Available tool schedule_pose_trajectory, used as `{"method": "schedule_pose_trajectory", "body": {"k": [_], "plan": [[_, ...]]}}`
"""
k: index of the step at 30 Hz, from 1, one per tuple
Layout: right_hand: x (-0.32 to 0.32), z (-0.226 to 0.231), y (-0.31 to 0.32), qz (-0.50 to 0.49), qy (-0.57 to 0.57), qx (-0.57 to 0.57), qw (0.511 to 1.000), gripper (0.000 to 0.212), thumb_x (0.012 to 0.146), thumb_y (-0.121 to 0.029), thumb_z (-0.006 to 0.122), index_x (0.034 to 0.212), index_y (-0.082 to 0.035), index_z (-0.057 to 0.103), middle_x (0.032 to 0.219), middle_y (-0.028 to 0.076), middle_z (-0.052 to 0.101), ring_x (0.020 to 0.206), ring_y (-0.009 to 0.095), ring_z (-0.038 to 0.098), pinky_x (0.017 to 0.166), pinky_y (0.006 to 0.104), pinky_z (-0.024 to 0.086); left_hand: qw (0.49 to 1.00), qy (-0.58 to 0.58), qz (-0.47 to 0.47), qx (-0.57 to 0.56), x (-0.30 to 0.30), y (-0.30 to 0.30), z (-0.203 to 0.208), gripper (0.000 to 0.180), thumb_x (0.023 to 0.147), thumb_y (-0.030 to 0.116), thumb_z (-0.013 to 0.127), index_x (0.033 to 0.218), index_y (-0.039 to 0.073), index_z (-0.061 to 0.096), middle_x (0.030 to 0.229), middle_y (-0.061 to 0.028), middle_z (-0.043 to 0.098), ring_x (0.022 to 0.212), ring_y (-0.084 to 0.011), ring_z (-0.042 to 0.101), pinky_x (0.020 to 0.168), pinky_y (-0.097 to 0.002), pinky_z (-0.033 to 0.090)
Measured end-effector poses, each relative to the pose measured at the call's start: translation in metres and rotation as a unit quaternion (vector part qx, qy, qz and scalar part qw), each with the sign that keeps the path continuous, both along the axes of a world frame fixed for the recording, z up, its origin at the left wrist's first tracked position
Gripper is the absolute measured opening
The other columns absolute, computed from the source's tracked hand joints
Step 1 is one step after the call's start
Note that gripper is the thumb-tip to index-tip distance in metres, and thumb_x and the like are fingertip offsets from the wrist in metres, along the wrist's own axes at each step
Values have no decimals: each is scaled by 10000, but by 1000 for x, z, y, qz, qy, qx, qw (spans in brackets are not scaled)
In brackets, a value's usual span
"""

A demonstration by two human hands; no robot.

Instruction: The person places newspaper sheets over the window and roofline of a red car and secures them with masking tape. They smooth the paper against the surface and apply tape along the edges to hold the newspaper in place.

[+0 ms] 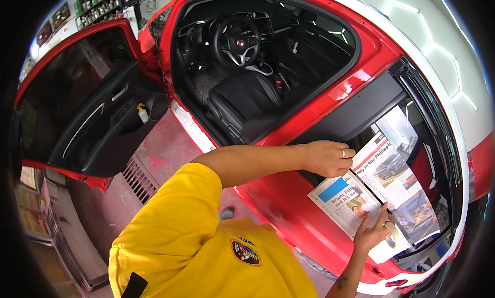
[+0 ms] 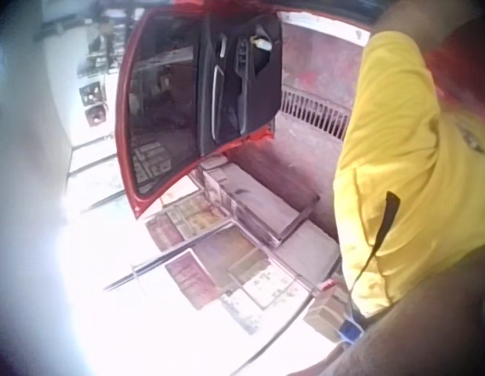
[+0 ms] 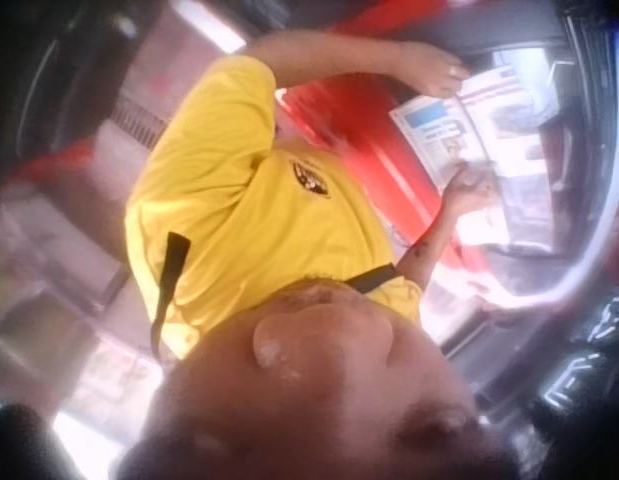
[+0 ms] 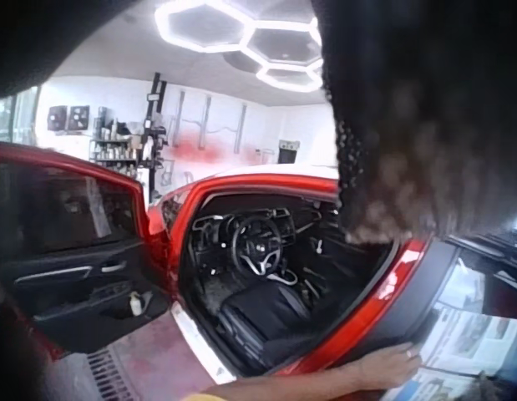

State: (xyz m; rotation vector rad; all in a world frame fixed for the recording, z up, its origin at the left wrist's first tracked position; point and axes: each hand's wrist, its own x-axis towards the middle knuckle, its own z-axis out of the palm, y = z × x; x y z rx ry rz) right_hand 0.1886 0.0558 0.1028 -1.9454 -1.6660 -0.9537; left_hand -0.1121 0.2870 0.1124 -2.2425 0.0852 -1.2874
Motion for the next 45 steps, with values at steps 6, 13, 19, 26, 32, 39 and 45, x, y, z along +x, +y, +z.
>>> {"method": "schedule_pose_trajectory", "body": {"k": [6, 13, 19, 26, 32, 39, 45], "plan": [[9, -2, 0, 33, 0, -4, 999, 736, 956, -216, 786, 1640, -63, 561, 1344, 339, 594, 1197, 486, 570, 1016, 565, 419, 999, 9, 27, 21, 0, -5, 4, 96, 853, 193, 686, 846, 97, 672, 944, -50, 630, 1057, -269, 655, 928, -375, 553], [9, -4, 2, 72, 20, -11, 997, 765, 945, -205, 796, 1632, 4, 533, 1355, 342, 589, 1211, 498, 554, 1042, 576, 402, 987, 11, 135, 82, 6, -17, 12, 143, 933, 249, 641, 938, 111, 680, 952, -31, 621, 1043, -227, 637, 913, -347, 482], [-4, 13, -3, 115, 23, 25, 993, 711, 968, -231, 792, 1597, 4, 560, 1348, 330, 593, 1207, 500, 548, 1035, 592, 411, 968, 74, 221, 88, 14, -53, 57, 192, 961, 257, 635, 998, 104, 745, 1008, -35, 715, 1063, -206, 635, 951, -351, 458], [-54, 71, -9, 256, -6, 113, 960, 325, 968, -107, 807, 1272, -12, 744, 1107, 188, 675, 1031, 407, 626, 890, 540, 468, 961, 116, 214, 131, 2, -167, 158, 249, 973, 353, 670, 1008, 135, 784, 1035, -19, 751, 1064, -189, 650, 1015, -376, 407], [-13, 97, -53, 300, -77, 137, 941, 201, 993, -55, 785, 1174, 26, 748, 1073, 211, 707, 991, 432, 663, 852, 530, 516, 968, 59, 189, 152, 9, -216, 177, 252, 977, 353, 680, 1050, 141, 795, 1078, -22, 774, 1084, -195, 688, 1056, -398, 395], [-54, 135, -112, 391, -62, 53, 917, 173, 977, -111, 762, 1084, 21, 736, 957, 168, 606, 868, 357, 557, 762, 482, 434, 992, -103, -65, 30, -25, -248, 159, 271, 1010, 270, 699, 1168, 54, 742, 1060, -100, 713, 1083, -262, 681, 1001, -492, 499], [-154, 117, -90, 384, 2, 22, 923, 129, 971, -16, 753, 1098, -4, 739, 1045, 193, 695, 904, 375, 638, 806, 496, 491, 939, -128, -96, -304, -153, -270, 34, 385, 910, 265, 836, 1199, 52, 698, 1081, -139, 674, 1089, -309, 668, 1014, -492, 529]]}}
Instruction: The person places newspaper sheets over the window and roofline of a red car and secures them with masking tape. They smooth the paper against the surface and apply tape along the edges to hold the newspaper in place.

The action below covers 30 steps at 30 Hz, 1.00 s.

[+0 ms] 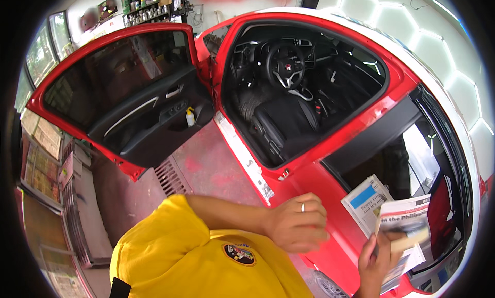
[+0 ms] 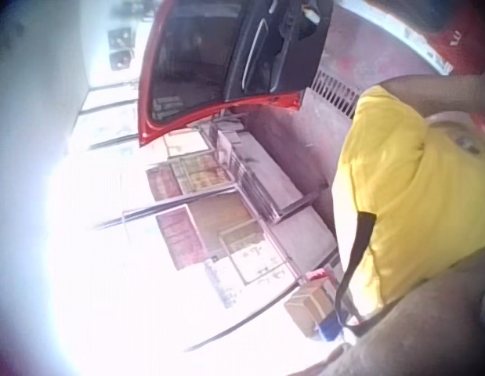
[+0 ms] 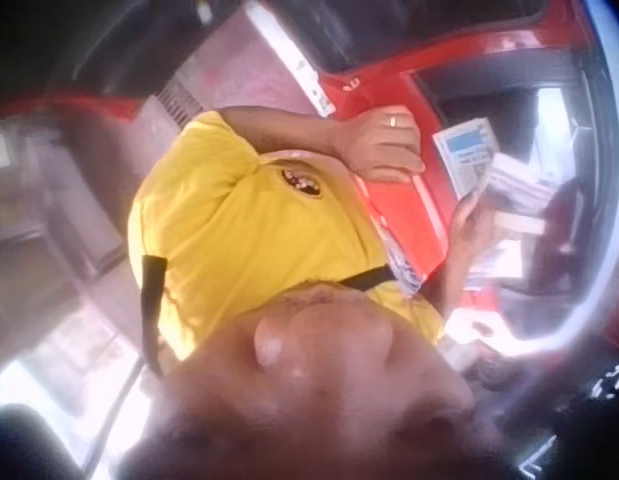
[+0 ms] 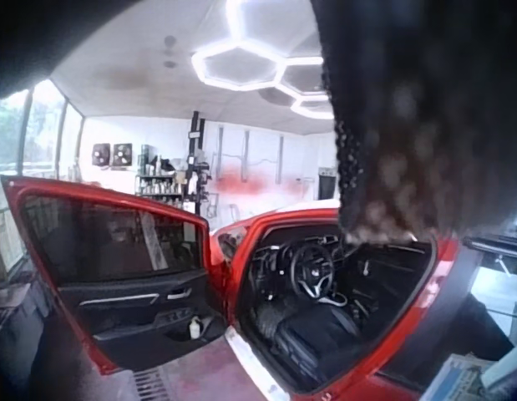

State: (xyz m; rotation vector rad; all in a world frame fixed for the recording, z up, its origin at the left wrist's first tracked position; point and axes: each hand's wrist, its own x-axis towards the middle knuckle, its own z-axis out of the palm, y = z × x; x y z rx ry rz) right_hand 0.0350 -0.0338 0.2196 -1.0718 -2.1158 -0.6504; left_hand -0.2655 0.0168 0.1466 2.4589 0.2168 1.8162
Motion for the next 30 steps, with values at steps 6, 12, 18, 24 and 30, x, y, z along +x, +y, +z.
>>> {"method": "schedule_pose_trajectory", "body": {"k": [6, 12, 18, 24, 30], "plan": [[-212, -65, 109, 69, 190, 64, 977, 156, 970, 71, 741, 1098, -15, 712, 1007, 139, 677, 866, 257, 622, 727, 383, 499, 892, 168, -63, -415, -95, 7, -99, 1060, 896, 241, 884, 1718, 32, 247, 1604, -248, 443, 1479, -400, 492, 1179, -518, 476], [-427, -47, 174, 227, 395, 172, 873, 318, 988, 75, 691, 1217, -52, 511, 1206, 172, 541, 1112, 259, 566, 953, 380, 519, 826, -68, -17, -559, -228, 42, -65, 1024, 968, 92, 816, 1761, 80, 169, 1419, -254, 628, 1300, -410, 670, 1065, -472, 553], [-483, 1, 243, 71, 342, 269, 898, 292, 912, 145, 601, 1102, -27, 742, 1307, 179, 526, 1008, 256, 591, 806, 352, 497, 895, -98, 276, -336, -350, 98, -91, 490, 1036, 75, 751, 1459, 32, 507, 1098, -196, 779, 927, -400, 792, 805, -481, 626], [-438, -3, 329, -63, 383, 239, 890, 279, 885, 45, 588, 1031, -50, 806, 1284, 192, 571, 1155, 309, 587, 984, 406, 473, 896, -24, 390, -210, -425, 181, -101, 107, 996, 124, 761, 1055, 76, 686, 891, -112, 737, 797, -333, 736, 724, -463, 560], [-345, -74, 426, 33, 713, -79, 696, 314, 936, -9, 602, 1157, -81, 813, 940, 3, 631, 808, 125, 552, 732, 265, 448, 881, 148, 445, -64, -483, 306, -37, 110, 901, 104, 737, 962, 108, 645, 800, -83, 666, 753, -284, 692, 703, -437, 516]]}}
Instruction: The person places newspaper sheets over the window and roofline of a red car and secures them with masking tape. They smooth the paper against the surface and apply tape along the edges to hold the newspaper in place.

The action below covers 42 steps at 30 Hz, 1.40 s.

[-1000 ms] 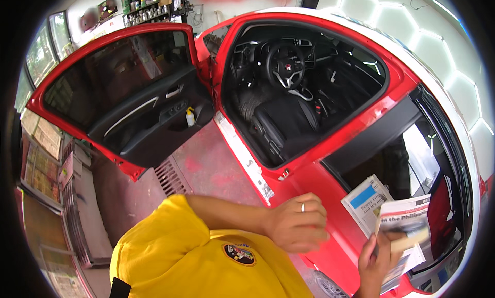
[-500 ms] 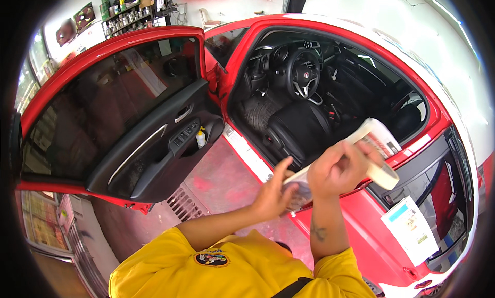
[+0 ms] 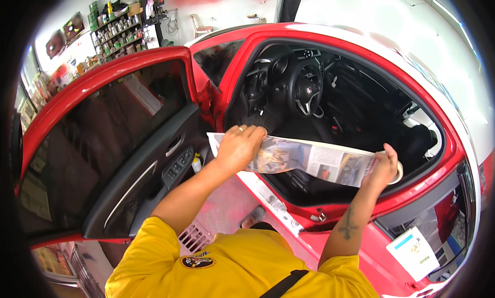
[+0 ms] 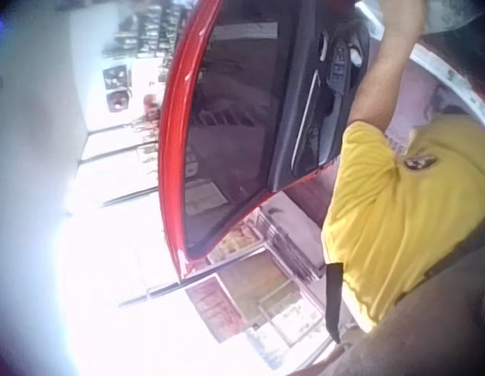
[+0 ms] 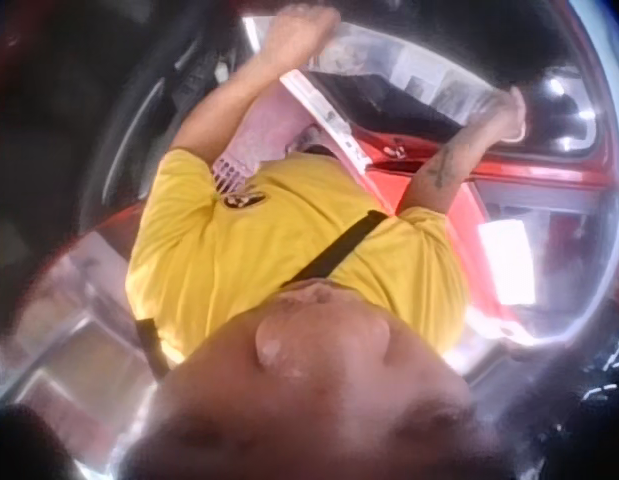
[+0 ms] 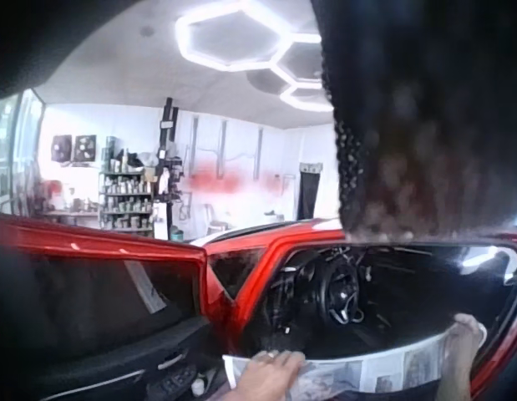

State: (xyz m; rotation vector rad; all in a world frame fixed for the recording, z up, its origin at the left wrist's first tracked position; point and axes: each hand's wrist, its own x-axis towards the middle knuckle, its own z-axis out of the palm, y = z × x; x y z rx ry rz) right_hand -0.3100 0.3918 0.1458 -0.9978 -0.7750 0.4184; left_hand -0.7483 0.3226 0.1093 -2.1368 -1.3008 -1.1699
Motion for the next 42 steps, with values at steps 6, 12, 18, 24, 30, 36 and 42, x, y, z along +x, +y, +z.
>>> {"method": "schedule_pose_trajectory", "body": {"k": [6, 12, 18, 24, 30, 36, 42], "plan": [[-109, 33, 25, -93, -370, 88, 920, 276, 998, -147, 726, 1262, -79, 768, 1116, 110, 705, 993, 243, 642, 886, 364, 495, 994, 108, -20, 5, -26, 103, 58, 134, 868, 122, 743, 918, 82, 625, 810, -90, 674, 778, -307, 710, 713, -438, 531], [-217, 46, 114, -4, -676, 167, 718, 375, 885, -332, 885, 1179, -124, 781, 1141, 116, 649, 1062, 363, 608, 907, 494, 434, 998, 63, -24, -3, -20, 163, 93, 150, 922, 155, 773, 928, 86, 640, 786, -92, 664, 748, -322, 702, 695, -445, 530], [-258, 77, 194, -65, -730, 235, 639, 166, 895, -248, 840, 924, -129, 727, 1100, 106, 673, 1007, 346, 632, 905, 494, 462, 988, -121, -27, -93, -50, 208, 78, 82, 994, 121, 742, 1056, 69, 730, 929, -153, 751, 880, -396, 757, 788, -481, 599], [-335, 126, 269, -84, -798, 265, 534, 123, 849, -198, 707, 875, -93, 766, 991, 78, 622, 1035, 270, 622, 935, 413, 492, 905, -416, -7, -91, -107, 297, 38, 192, 1035, 121, 795, 1132, -44, 781, 1070, -134, 830, 897, -163, 773, 877, -363, 623], [-382, 140, 303, -130, -834, 209, 494, 163, 866, -254, 782, 892, -95, 803, 1008, 60, 627, 1069, 256, 615, 982, 412, 493, 887, -461, 34, 14, -131, 369, 23, 222, 898, 195, 915, 908, 6, 800, 790, -92, 720, 706, -202, 696, 691, -354, 562], [-395, 143, 311, -123, -845, 152, 497, 424, 844, -495, 886, 946, -90, 815, 1068, 66, 648, 1117, 272, 632, 1024, 471, 519, 873, -485, 44, 5, -142, 391, 23, 296, 858, 236, 961, 840, -1, 785, 777, -71, 691, 678, -165, 643, 645, -335, 522], [-407, 143, 322, -144, -818, 165, 532, 436, 801, -514, 912, 905, -103, 813, 1030, 58, 655, 1070, 274, 650, 997, 500, 543, 858, -510, 66, 17, -136, 400, 32, 325, 839, 258, 984, 801, 8, 779, 741, -36, 671, 653, -133, 595, 619, -317, 489]]}}
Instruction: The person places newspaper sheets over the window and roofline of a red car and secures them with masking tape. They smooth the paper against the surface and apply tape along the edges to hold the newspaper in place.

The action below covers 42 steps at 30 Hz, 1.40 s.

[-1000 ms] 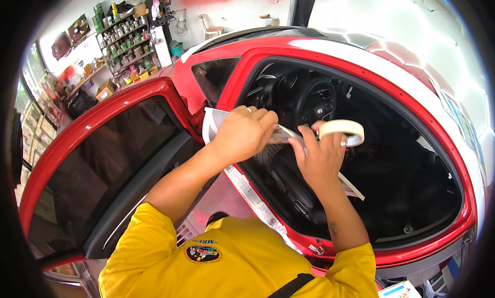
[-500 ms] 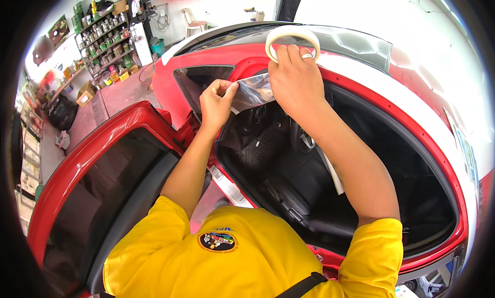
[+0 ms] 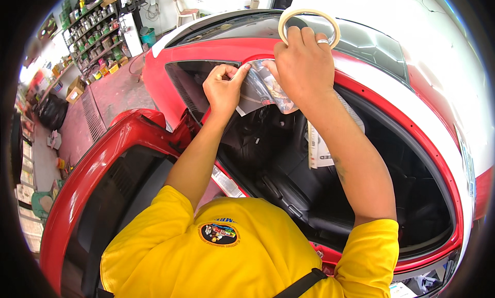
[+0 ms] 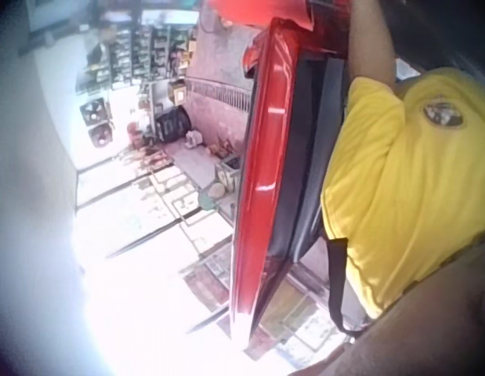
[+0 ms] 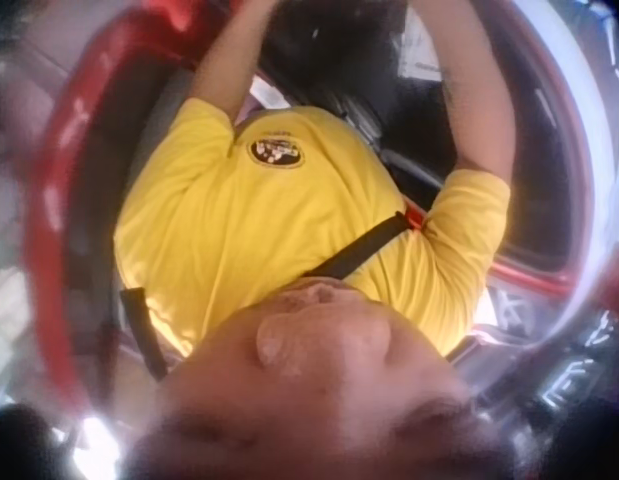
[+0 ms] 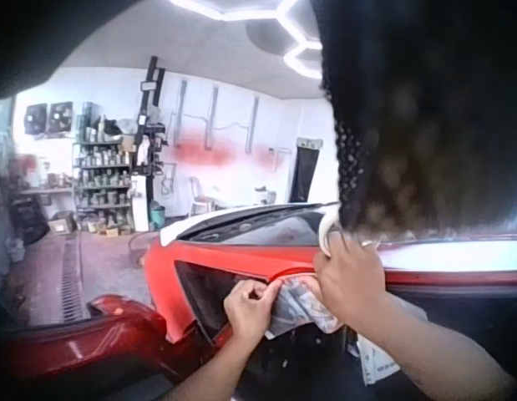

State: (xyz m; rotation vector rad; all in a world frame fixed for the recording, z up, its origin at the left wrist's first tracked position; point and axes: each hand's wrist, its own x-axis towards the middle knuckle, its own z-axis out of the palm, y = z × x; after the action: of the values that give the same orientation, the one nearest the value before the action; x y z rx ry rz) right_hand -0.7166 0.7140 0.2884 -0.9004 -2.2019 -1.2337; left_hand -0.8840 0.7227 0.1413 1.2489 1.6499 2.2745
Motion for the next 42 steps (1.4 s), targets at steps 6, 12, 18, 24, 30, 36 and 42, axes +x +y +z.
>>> {"method": "schedule_pose_trajectory", "body": {"k": [6, 12, 18, 24, 30, 36, 42], "plan": [[-6, -5, 6, 4, 9, 0, 1000, 392, 799, -480, 922, 885, -114, 812, 1039, 58, 663, 1068, 279, 657, 969, 500, 553, 999, -8, 43, 15, 8, 7, -1, 323, 795, 274, 998, 757, 48, 769, 718, -52, 670, 624, -212, 623, 598, -378, 488], [-7, -10, 13, 20, 30, 12, 999, 378, 781, -468, 934, 866, -122, 806, 1037, 56, 658, 1063, 283, 657, 937, 502, 561, 999, -6, 50, 4, 10, 7, 0, 328, 819, 274, 982, 755, 41, 761, 714, -49, 662, 626, -203, 609, 603, -376, 479], [-9, -11, 11, 17, 39, 10, 999, 381, 779, -472, 933, 862, -123, 806, 1030, 57, 657, 1057, 282, 654, 920, 498, 552, 999, -1, 48, 11, 10, 7, 0, 329, 841, 243, 978, 758, 17, 753, 704, -36, 641, 624, -145, 564, 601, -334, 458], [-8, -11, 13, 22, 38, 9, 999, 380, 775, -473, 931, 854, -121, 811, 1026, 59, 653, 1046, 278, 648, 916, 488, 541, 999, 1, 48, 15, 10, 7, 0, 327, 834, 229, 983, 744, 18, 750, 702, -37, 641, 624, -140, 560, 597, -329, 453], [-7, -14, 13, 27, 39, 5, 999, 368, 781, -462, 928, 844, -117, 818, 1038, 61, 663, 1058, 281, 651, 941, 492, 542, 999, 0, 49, 20, 12, 6, 2, 348, 834, 231, 984, 721, 13, 738, 701, -41, 645, 624, -145, 570, 600, -330, 459], [-13, -12, 13, 15, 38, -4, 999, 366, 788, -454, 926, 864, -111, 824, 1055, 61, 669, 1079, 287, 654, 972, 504, 546, 999, -10, 46, -3, 11, 5, 3, 365, 833, 247, 985, 718, 10, 732, 705, -49, 662, 618, -156, 583, 603, -347, 471], [-14, -8, 13, -10, 36, -17, 999, 359, 806, -453, 920, 896, -116, 833, 1059, 59, 669, 1097, 286, 653, 978, 511, 547, 999, -11, 40, -24, 11, 4, 7, 386, 832, 273, 984, 717, 7, 729, 717, -54, 684, 616, -173, 608, 612, -355, 488]]}}
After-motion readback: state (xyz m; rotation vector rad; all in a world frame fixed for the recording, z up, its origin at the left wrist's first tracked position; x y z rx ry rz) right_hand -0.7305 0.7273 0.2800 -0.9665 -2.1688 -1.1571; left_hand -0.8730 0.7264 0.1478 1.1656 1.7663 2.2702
